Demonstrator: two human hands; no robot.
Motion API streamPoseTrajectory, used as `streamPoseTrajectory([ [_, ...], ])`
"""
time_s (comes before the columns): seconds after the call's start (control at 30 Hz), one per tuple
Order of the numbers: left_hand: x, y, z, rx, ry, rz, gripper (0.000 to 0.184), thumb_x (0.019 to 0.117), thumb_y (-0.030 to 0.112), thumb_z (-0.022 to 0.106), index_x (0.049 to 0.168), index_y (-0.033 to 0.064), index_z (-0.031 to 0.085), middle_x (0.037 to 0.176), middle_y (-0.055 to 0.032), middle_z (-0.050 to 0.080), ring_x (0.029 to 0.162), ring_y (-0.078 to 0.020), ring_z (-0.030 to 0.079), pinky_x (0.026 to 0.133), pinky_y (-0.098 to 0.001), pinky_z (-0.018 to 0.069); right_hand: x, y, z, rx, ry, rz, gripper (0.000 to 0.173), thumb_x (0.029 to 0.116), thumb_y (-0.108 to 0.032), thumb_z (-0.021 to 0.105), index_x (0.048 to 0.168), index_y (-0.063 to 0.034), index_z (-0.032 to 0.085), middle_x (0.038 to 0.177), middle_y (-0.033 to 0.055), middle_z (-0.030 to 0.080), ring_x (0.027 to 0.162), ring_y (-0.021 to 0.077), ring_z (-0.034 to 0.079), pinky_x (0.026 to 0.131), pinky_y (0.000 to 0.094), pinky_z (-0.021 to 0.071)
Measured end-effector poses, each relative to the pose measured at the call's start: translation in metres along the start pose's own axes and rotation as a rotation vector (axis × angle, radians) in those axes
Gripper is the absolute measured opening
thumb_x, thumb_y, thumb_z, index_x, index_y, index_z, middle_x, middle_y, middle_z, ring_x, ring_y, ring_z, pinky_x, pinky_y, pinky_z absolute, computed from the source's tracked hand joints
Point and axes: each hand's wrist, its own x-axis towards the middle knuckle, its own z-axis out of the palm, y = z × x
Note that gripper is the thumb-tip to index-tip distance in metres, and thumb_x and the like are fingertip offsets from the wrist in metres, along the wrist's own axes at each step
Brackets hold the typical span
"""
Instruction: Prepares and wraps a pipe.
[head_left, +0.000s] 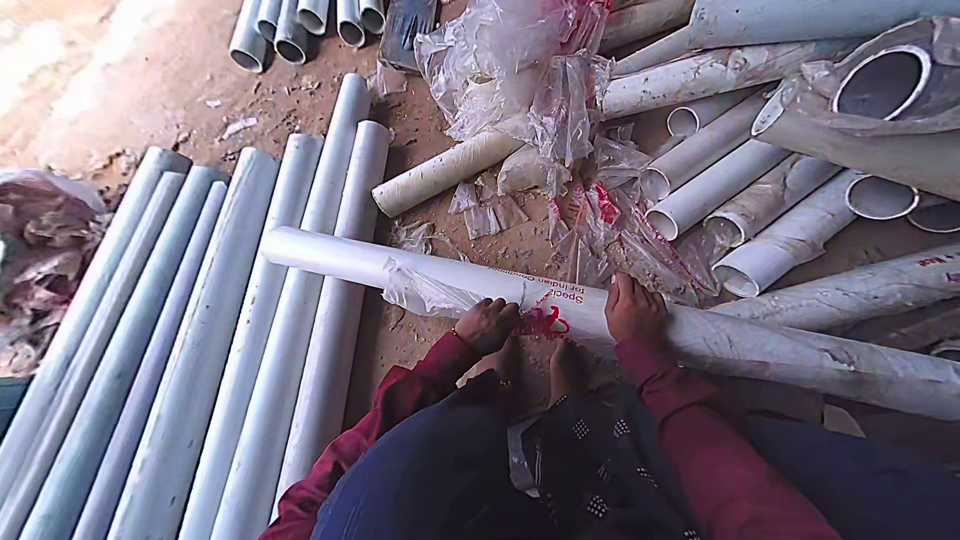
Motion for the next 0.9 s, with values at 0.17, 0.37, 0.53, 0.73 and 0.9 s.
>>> streamPoseTrajectory([
  [0.17,-0.015,-0.009,0.022,0.068,0.285,0.144,0.015,0.0927,0.003,0.061,0.082,-0.0024,0.070,0.081,-0.0185,0.068,0.073,-0.0376,0.070,0.061,-0.0484,0.0574,-0.003,0.002,0.002,0.000,0.047,-0.018,0.032,0.1013,-0.011,0.048,0.100,0.0065,0.074,0.084,0.0238,0.074,0.073,0.0408,0.073,0.067,0.0537,0.0538],
  [0.37,-0.010,-0.013,0.017,-0.352,0.339,-0.347,0.038,0.1050,0.024,0.054,0.127,-0.0036,0.067,0.108,-0.0246,0.072,0.086,-0.0418,0.072,0.075,-0.0595,0.0563,-0.010,0.002,0.002,-0.028,0.102,-0.067,0.030,0.0999,-0.011,0.050,0.100,0.0047,0.075,0.086,0.0216,0.076,0.075,0.0385,0.074,0.070,0.0530,0.0556],
  [0.53,0.013,-0.008,0.001,-0.260,0.352,-0.375,0.025,0.0972,0.020,0.071,0.113,0.0020,0.075,0.119,-0.0249,0.070,0.092,-0.0486,0.072,0.073,-0.0683,0.0542,-0.010,0.000,0.000,-0.040,0.156,-0.081,0.024,0.0933,-0.014,0.057,0.094,-0.0007,0.078,0.084,0.0140,0.077,0.070,0.0300,0.075,0.065,0.0461,0.0582],
  [0.73,0.031,0.004,-0.004,-0.410,0.100,-0.476,0.040,0.0996,0.025,0.066,0.122,-0.0083,0.067,0.127,-0.0359,0.062,0.113,-0.0554,0.062,0.093,-0.0720,0.0465,-0.011,0.003,-0.003,-0.033,0.112,-0.093,0.018,0.0887,-0.013,0.063,0.093,-0.0054,0.079,0.085,0.0088,0.078,0.071,0.0250,0.075,0.065,0.0429,0.0589],
  [0.9,0.034,0.006,0.004,-0.405,0.158,-0.557,0.037,0.1034,0.024,0.055,0.110,-0.0090,0.071,0.116,-0.0357,0.068,0.110,-0.0559,0.065,0.096,-0.0714,0.0459,-0.016,0.001,-0.005,-0.024,0.115,-0.124,0.018,0.0877,-0.014,0.063,0.092,-0.0058,0.078,0.084,0.0084,0.078,0.071,0.0247,0.075,0.065,0.0427,0.0594],
])
